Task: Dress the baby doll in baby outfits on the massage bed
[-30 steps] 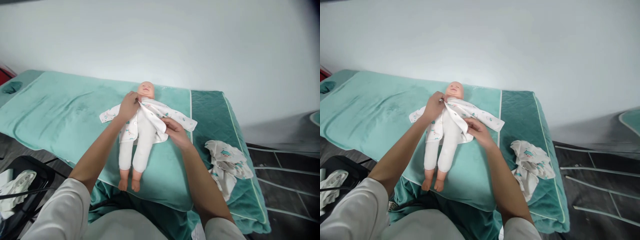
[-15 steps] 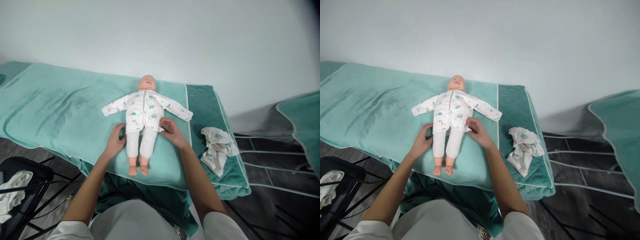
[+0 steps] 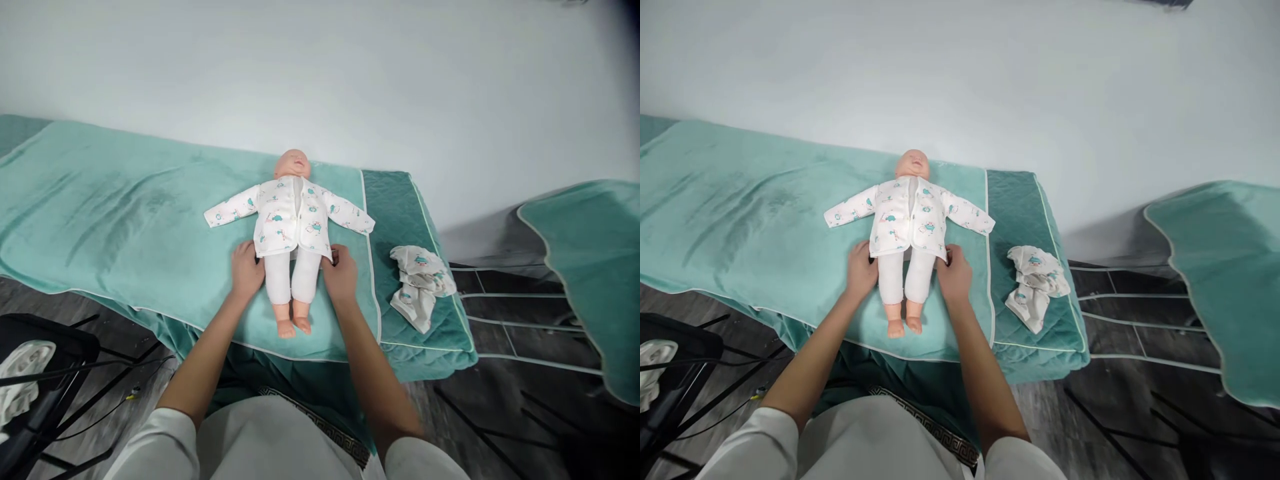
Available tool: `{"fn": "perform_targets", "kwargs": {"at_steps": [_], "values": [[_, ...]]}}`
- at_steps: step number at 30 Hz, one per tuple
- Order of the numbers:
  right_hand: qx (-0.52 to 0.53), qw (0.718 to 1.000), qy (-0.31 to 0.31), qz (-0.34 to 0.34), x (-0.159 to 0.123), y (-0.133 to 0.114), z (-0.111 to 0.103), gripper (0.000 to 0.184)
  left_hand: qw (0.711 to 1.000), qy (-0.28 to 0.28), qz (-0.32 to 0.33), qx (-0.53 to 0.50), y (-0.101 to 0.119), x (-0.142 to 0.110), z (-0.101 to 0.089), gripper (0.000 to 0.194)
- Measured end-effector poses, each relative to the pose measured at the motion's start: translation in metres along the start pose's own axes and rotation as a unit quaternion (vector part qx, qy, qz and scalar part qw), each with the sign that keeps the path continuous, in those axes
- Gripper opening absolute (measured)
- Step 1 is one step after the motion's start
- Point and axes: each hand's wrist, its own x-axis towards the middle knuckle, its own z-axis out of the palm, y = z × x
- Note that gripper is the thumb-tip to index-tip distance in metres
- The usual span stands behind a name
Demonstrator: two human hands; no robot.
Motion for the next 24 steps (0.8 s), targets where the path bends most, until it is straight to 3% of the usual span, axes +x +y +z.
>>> {"fn": "perform_targets", "kwargs": {"at_steps": [5,10,14,17,19,21,24], "values": [[-0.027,0.999,-0.01,-0.015,-0.007,0.006,-0.003,0.037,0.998,0.038,0.032,0.05,-0.017,-0.021,-0.015,0.016],[0.025,0.994,0.026,-0.102,-0.007,0.012,-0.006,0.044,0.997,0.038,0.017,0.065,-0.019,-0.032,-0.02,0.013],[0.064,0.984,-0.006,-0.166,-0.007,0.014,-0.008,0.067,0.999,0.045,0.02,-0.013,-0.026,-0.03,-0.019,0.048],[0.135,0.974,-0.039,-0.176,-0.009,0.014,-0.012,0.068,0.995,0.068,0.032,-0.072,-0.041,-0.015,-0.023,0.057],[0.207,0.964,-0.042,-0.159,-0.009,0.016,-0.017,0.064,0.993,0.099,0.016,-0.053,-0.052,0.003,-0.026,0.056],[0.246,0.958,-0.051,-0.141,-0.004,0.02,-0.022,0.063,0.992,0.121,-0.035,-0.001,-0.06,0.025,-0.028,0.061],[0.174,0.976,-0.047,-0.123,0.021,0.033,-0.03,0.063,0.982,0.109,-0.135,0.077,-0.066,0.056,-0.027,0.068]]}}
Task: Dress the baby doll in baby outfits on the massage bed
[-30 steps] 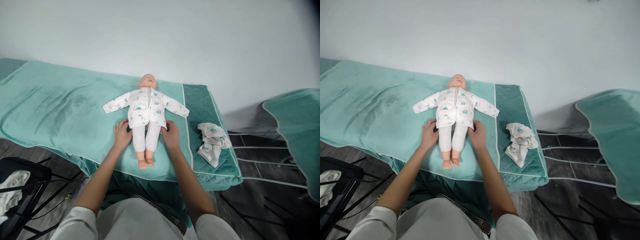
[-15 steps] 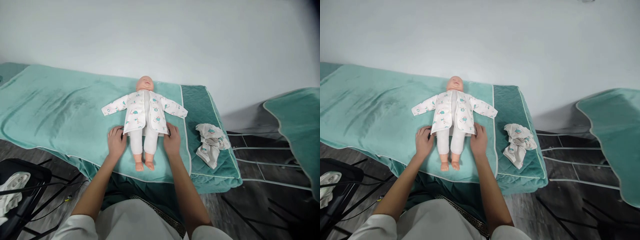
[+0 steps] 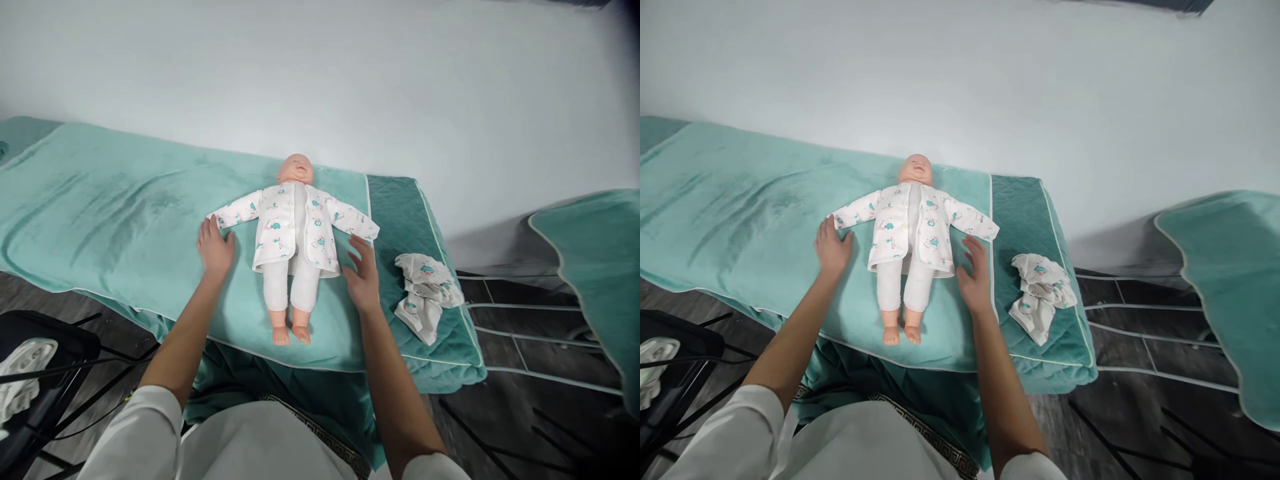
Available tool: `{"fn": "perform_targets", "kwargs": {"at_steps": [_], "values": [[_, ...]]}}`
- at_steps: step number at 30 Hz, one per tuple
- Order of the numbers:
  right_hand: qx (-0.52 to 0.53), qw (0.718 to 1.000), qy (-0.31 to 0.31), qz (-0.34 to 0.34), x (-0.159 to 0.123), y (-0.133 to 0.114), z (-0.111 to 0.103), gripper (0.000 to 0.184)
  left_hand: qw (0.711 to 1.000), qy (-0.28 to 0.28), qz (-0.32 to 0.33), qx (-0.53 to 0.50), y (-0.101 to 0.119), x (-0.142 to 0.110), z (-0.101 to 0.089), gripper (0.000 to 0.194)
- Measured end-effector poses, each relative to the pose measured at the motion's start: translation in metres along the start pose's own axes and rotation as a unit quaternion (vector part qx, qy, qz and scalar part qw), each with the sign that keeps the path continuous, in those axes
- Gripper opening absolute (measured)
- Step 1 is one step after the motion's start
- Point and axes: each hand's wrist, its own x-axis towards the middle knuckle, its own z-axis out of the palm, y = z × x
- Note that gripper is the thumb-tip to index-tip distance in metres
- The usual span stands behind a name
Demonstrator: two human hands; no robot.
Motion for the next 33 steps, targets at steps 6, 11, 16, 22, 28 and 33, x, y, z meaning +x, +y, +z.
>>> {"fn": "perform_targets", "kwargs": {"at_steps": [6,11,16,22,28,33], "values": [[-0.291,0.945,0.112,0.103,0.063,0.052,-0.027,0.063,0.996,-0.033,-0.019,0.083,0.001,0.032,0.006,0.056],[-0.305,0.94,0.1,0.116,0.098,0.079,-0.039,0.05,0.997,-0.034,-0.014,0.068,-0.01,0.053,0.004,0.059],[-0.279,0.945,0.136,0.104,0.121,0.098,-0.047,0.049,1.0,0.001,-0.019,0.021,-0.015,0.067,0.004,0.056],[-0.263,0.94,0.216,0.037,0.108,0.088,-0.041,0.05,0.999,0.035,-0.019,-0.029,-0.016,0.067,0.006,0.051],[-0.039,0.979,0.145,0.138,0.084,0.046,-0.01,0.025,0.991,0.092,0.044,-0.083,0.0,0.042,0.007,0.031],[0.286,0.906,0.05,0.307,0.078,0.027,0.018,0.031,0.981,-0.109,0.077,-0.144,0.037,0.006,0.016,0.028]]}}
